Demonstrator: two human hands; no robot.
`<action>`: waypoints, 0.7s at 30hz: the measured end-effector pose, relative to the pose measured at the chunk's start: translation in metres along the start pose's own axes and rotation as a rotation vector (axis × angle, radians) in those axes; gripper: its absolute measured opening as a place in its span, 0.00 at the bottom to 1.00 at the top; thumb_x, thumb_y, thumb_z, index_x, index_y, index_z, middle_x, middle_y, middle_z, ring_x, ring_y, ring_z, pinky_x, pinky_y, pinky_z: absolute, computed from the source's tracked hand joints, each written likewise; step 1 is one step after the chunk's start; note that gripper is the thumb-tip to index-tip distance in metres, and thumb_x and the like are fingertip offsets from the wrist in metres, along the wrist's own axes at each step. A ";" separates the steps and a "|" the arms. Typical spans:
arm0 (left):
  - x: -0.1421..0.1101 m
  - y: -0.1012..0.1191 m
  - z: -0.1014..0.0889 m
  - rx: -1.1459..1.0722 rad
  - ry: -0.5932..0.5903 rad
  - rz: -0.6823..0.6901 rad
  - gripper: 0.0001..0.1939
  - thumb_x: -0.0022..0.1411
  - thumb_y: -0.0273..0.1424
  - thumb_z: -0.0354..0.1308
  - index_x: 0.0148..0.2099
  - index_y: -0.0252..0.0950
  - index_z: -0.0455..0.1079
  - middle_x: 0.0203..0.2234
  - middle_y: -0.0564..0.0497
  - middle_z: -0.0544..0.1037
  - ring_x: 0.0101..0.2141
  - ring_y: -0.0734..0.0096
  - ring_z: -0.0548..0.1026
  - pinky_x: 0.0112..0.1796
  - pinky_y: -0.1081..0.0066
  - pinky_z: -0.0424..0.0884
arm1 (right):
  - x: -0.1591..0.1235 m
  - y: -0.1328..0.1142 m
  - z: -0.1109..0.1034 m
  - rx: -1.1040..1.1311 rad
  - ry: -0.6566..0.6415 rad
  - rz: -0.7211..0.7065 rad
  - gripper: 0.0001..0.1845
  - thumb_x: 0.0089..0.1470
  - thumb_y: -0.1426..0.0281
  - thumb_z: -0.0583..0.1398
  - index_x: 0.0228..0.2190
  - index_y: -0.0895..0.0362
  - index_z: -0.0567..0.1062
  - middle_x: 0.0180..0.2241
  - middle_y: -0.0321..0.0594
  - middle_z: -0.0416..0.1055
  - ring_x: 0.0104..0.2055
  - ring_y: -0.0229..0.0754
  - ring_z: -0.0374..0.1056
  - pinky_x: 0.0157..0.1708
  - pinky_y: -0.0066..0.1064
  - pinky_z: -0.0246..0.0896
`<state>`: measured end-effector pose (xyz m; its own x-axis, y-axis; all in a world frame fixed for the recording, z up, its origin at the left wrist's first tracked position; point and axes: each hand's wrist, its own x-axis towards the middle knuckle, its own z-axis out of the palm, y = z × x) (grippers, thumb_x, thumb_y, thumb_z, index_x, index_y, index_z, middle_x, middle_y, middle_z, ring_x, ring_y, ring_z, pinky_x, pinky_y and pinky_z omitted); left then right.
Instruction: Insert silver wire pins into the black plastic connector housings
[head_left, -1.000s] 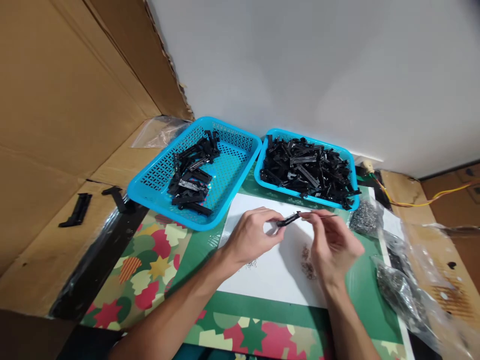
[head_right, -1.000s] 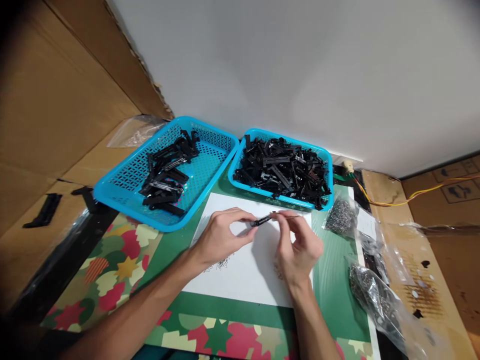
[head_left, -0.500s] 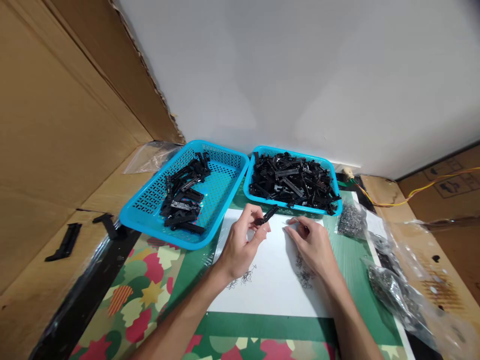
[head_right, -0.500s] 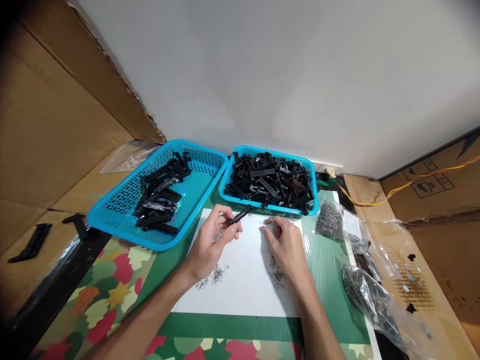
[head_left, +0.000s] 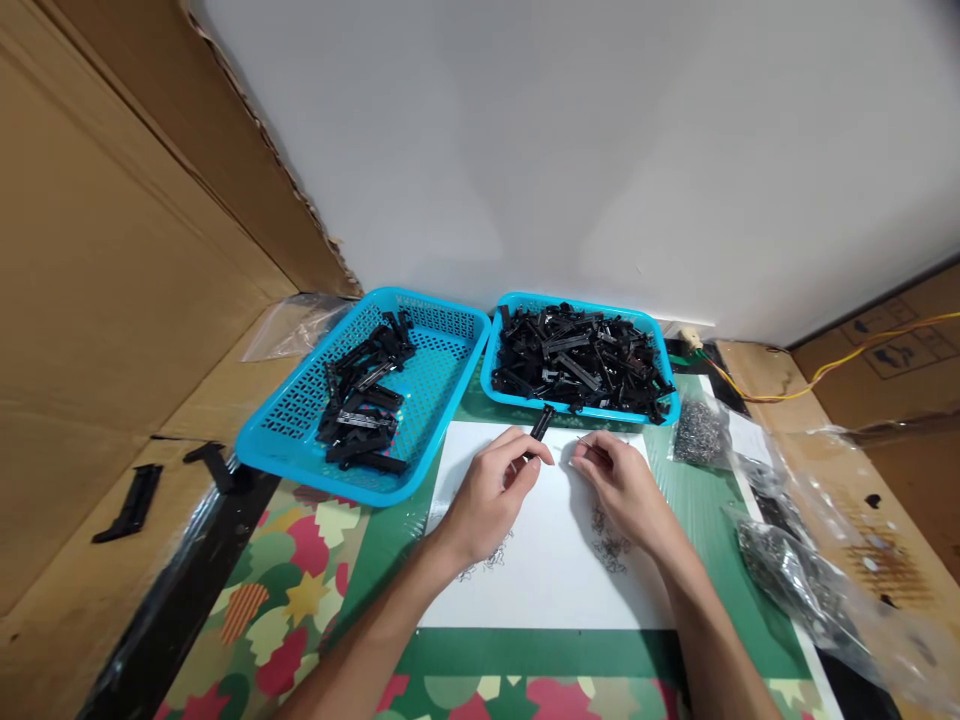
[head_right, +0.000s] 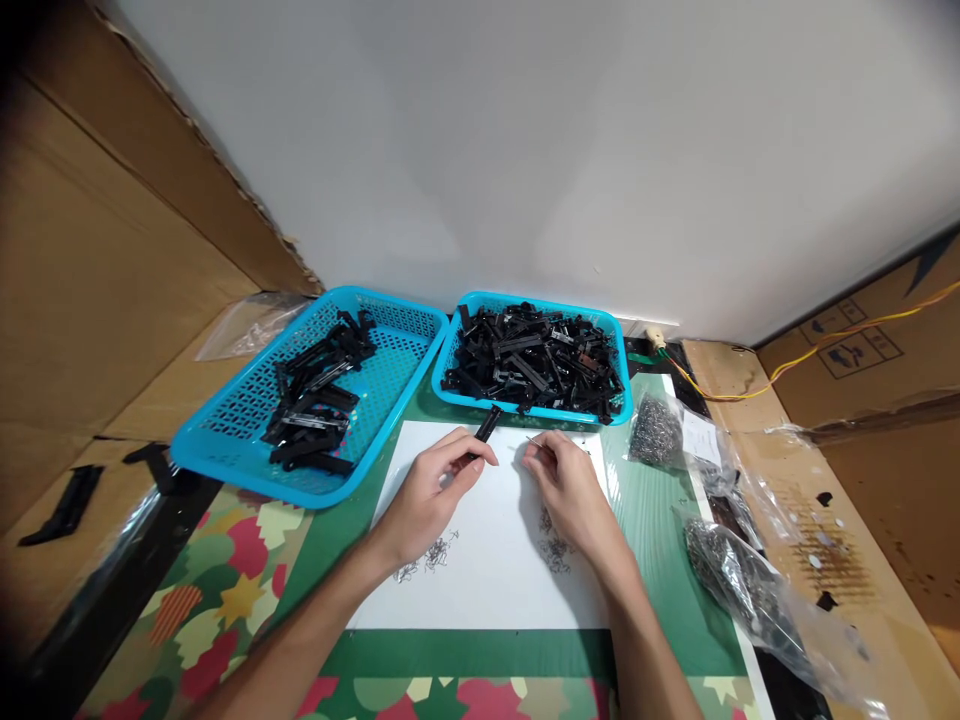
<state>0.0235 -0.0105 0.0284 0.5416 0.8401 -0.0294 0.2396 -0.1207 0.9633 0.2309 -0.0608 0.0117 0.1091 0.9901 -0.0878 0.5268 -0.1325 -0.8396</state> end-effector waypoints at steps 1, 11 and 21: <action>0.000 0.000 0.000 0.003 -0.003 0.000 0.10 0.74 0.30 0.53 0.44 0.39 0.77 0.36 0.52 0.72 0.34 0.69 0.69 0.35 0.70 0.63 | -0.001 -0.001 -0.001 0.022 -0.022 -0.007 0.07 0.64 0.66 0.58 0.34 0.55 0.74 0.32 0.38 0.73 0.34 0.44 0.66 0.34 0.32 0.58; -0.004 0.003 0.000 0.100 0.015 0.070 0.13 0.78 0.37 0.50 0.55 0.41 0.73 0.41 0.50 0.76 0.37 0.66 0.72 0.38 0.68 0.66 | -0.006 -0.001 0.001 0.169 -0.067 0.003 0.08 0.62 0.67 0.63 0.42 0.56 0.77 0.32 0.38 0.79 0.34 0.44 0.73 0.37 0.32 0.66; 0.027 0.033 -0.008 0.331 0.377 0.239 0.11 0.78 0.37 0.52 0.51 0.40 0.73 0.40 0.49 0.77 0.44 0.61 0.74 0.46 0.66 0.67 | -0.009 -0.005 -0.004 0.091 -0.027 -0.089 0.13 0.65 0.66 0.60 0.37 0.54 0.85 0.39 0.44 0.83 0.40 0.50 0.77 0.43 0.37 0.67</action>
<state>0.0395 0.0129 0.0614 0.3004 0.8929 0.3355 0.4191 -0.4395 0.7945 0.2302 -0.0695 0.0188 0.0417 0.9988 -0.0243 0.4547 -0.0406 -0.8897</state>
